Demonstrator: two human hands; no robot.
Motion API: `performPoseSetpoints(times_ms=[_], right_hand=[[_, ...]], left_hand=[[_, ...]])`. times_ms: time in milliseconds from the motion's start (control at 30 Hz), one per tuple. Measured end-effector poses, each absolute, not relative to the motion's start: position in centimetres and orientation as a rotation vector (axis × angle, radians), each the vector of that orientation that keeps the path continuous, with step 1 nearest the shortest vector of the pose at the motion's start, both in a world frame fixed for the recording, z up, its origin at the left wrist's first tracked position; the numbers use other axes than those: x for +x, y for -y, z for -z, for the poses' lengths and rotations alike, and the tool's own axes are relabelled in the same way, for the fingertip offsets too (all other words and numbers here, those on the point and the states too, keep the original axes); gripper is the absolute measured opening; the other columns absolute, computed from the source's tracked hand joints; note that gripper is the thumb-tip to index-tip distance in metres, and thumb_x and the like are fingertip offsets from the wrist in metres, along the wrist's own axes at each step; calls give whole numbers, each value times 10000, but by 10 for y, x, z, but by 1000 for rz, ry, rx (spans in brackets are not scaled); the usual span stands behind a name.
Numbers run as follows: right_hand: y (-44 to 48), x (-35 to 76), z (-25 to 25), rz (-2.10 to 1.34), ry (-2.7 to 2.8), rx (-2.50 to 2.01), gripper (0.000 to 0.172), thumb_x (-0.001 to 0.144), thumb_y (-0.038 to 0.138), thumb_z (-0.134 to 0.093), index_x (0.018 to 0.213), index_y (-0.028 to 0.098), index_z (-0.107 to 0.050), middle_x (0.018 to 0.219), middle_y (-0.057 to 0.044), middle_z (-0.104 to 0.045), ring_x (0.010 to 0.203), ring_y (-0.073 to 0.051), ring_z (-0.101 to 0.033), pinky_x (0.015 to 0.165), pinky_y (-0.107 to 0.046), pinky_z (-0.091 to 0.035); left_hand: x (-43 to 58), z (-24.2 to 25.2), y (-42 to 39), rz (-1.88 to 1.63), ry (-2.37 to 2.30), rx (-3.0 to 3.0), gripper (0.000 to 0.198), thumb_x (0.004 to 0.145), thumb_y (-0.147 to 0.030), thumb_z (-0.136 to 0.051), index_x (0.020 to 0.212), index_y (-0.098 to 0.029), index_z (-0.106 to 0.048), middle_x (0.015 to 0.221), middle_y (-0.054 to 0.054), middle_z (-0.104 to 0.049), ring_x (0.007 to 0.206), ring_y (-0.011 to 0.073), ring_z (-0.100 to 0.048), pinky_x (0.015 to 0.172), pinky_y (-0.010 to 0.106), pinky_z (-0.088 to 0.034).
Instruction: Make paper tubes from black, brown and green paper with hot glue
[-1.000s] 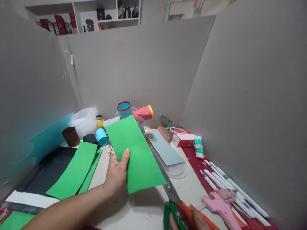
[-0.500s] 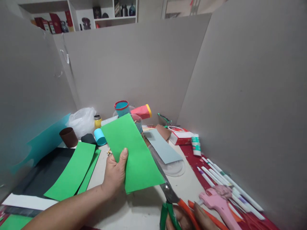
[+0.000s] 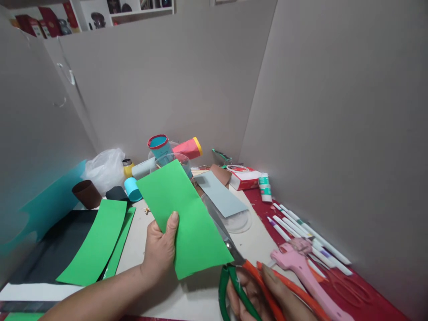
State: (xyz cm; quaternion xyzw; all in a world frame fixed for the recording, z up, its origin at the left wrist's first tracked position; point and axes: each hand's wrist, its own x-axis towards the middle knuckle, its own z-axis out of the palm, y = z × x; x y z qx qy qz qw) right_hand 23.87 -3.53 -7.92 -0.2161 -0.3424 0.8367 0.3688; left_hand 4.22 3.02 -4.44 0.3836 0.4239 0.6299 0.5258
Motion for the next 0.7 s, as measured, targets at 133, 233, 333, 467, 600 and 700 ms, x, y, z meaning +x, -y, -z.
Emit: performPoseSetpoints(times_ms=[133,233,333,467,600,700], right_hand=[[33,233,78,-2099,835,-627,661,794,798,-443,730,153,-572,436,49,-433,337,-72,-331,375,-182,-334],[32,231,77,-2100,856,-642,647,770,804,-478,663,169,-537,397,63,-416,299,-63,-308,348,-175,-318],[32,230,77,-2103,875,-608,636,815,766,-461,614,166,-527,355,83,-364,250,-44,-265,309,-151,-270],[32,230,78,-2169,819,-579,632,777,779,-503,639,164,-556,328,95,-349,220,-35,-256,279,-130,-245],[33,232,75,-2219,794,-627,681,707,838,-512,648,163,-577,353,89,-374,244,-31,-297,306,-129,-278],[33,234,70,-2219,795,-665,706,682,851,-522,674,151,-608,392,76,-401,291,-32,-339,346,-135,-302]], left_hand=[[45,44,-29,-1534,-1041,881,446,732,-457,-758,1028,-127,-722,936,108,-766,838,252,-722,704,319,-584],[45,43,-28,-1533,-1048,870,442,730,-454,-761,1031,-133,-718,948,105,-767,856,253,-724,718,321,-586],[44,42,-29,-1536,-1067,888,427,738,-455,-755,1029,-145,-721,971,99,-766,880,248,-724,751,321,-583],[44,41,-30,-1546,-1087,928,410,761,-463,-735,1035,-159,-724,1002,87,-763,917,240,-718,796,316,-575],[45,38,-29,-1543,-1111,947,411,762,-482,-726,1005,-150,-731,979,90,-766,922,247,-718,788,318,-579],[48,34,-28,-1552,-1140,960,421,736,-502,-740,960,-146,-740,944,94,-771,939,257,-715,773,314,-584]])
